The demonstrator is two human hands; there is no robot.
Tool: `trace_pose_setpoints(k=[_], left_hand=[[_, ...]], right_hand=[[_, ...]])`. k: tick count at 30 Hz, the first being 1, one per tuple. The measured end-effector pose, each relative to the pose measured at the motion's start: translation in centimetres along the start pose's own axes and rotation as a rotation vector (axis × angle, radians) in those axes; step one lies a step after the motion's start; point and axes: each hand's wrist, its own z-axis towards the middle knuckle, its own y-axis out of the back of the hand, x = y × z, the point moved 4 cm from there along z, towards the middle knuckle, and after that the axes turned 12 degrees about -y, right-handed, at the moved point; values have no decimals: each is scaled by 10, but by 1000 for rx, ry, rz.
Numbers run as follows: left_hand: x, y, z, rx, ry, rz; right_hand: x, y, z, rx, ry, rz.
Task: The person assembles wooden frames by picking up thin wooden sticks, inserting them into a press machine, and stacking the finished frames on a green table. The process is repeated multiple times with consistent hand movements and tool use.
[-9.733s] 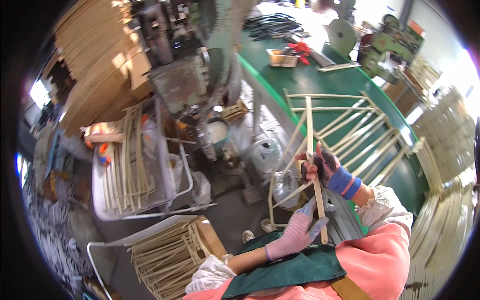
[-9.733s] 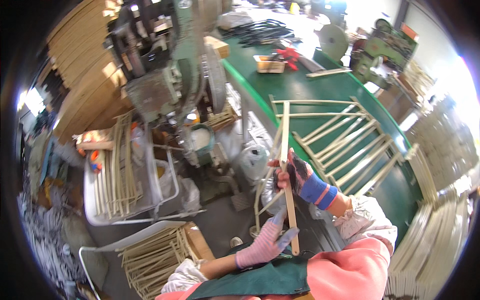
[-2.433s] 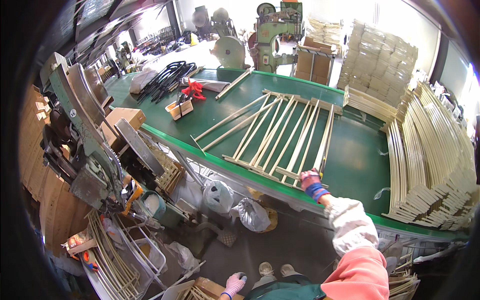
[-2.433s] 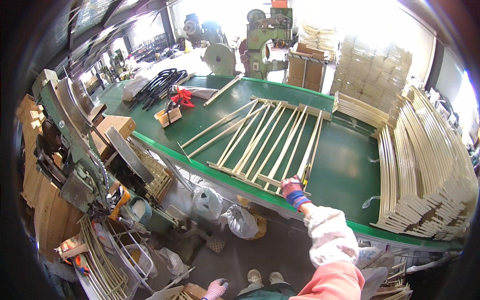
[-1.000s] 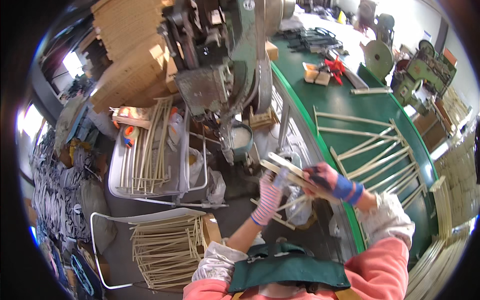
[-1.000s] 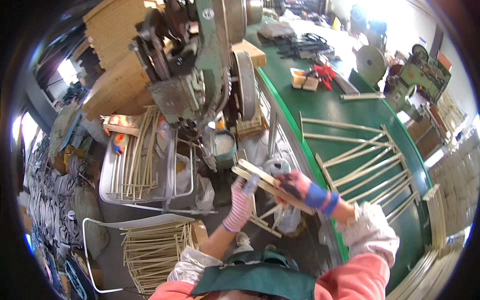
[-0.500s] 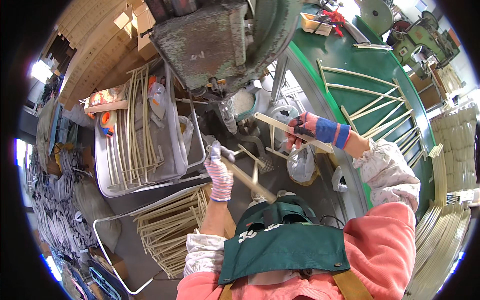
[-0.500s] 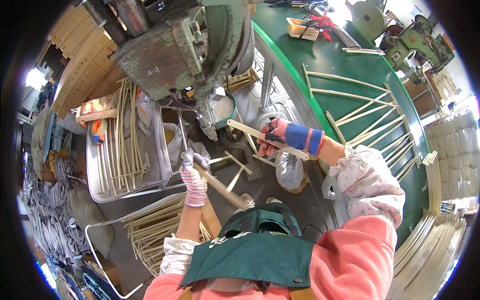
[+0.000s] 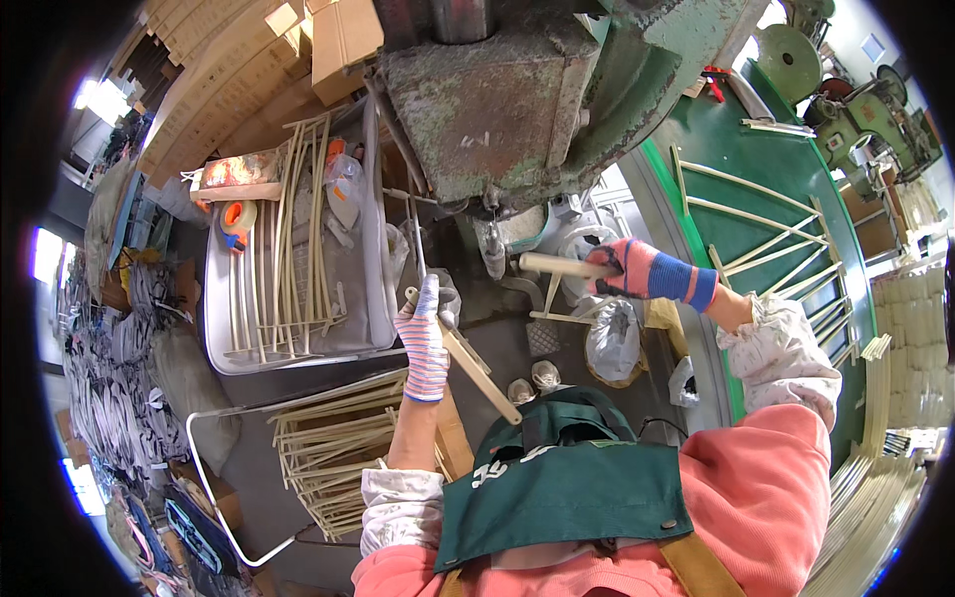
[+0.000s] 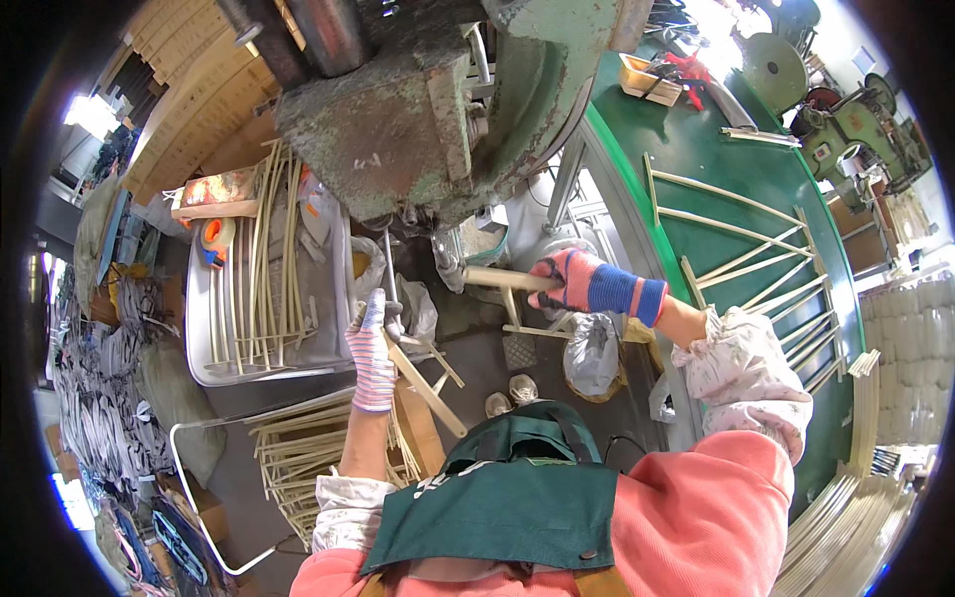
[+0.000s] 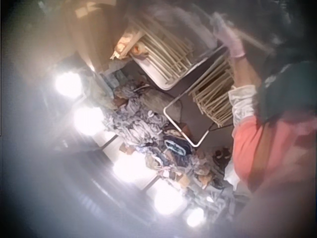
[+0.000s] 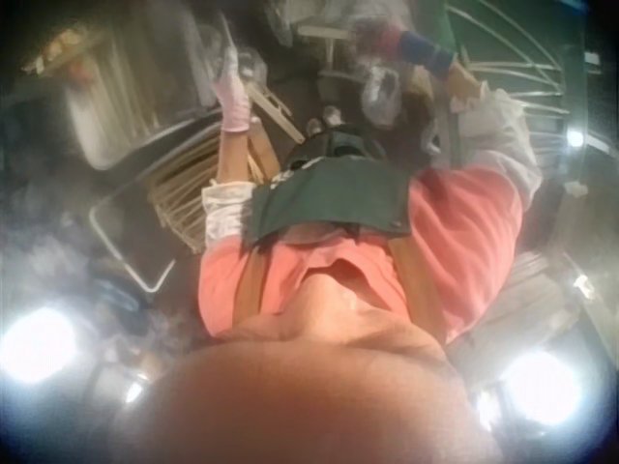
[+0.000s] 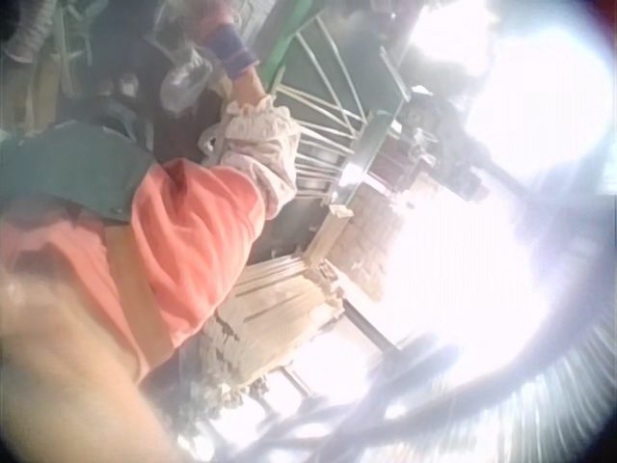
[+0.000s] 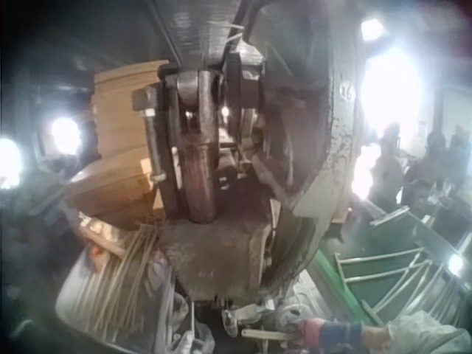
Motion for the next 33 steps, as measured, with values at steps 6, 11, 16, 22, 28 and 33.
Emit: trace_pose_setpoints(k=[6,11,16,22,28,33], left_hand=[[6,-9,1,141,113,114],[12,-54,-16,275,19,115],[2,-87,-14,212,44,13],[-2,-98,-10,85,70,-86],[5,-98,-4,163,11,-15],[20,-94,2,105,92,87]], right_hand=[[31,-38,-11,-133,664,-800],[36,-62,-3,-190,1121,-638],[31,-72,11,-133,1262,-503],[31,-70,21,-149,1308,-420],[27,-61,22,-107,1240,-465],[1,-30,67,-378,755,-118]])
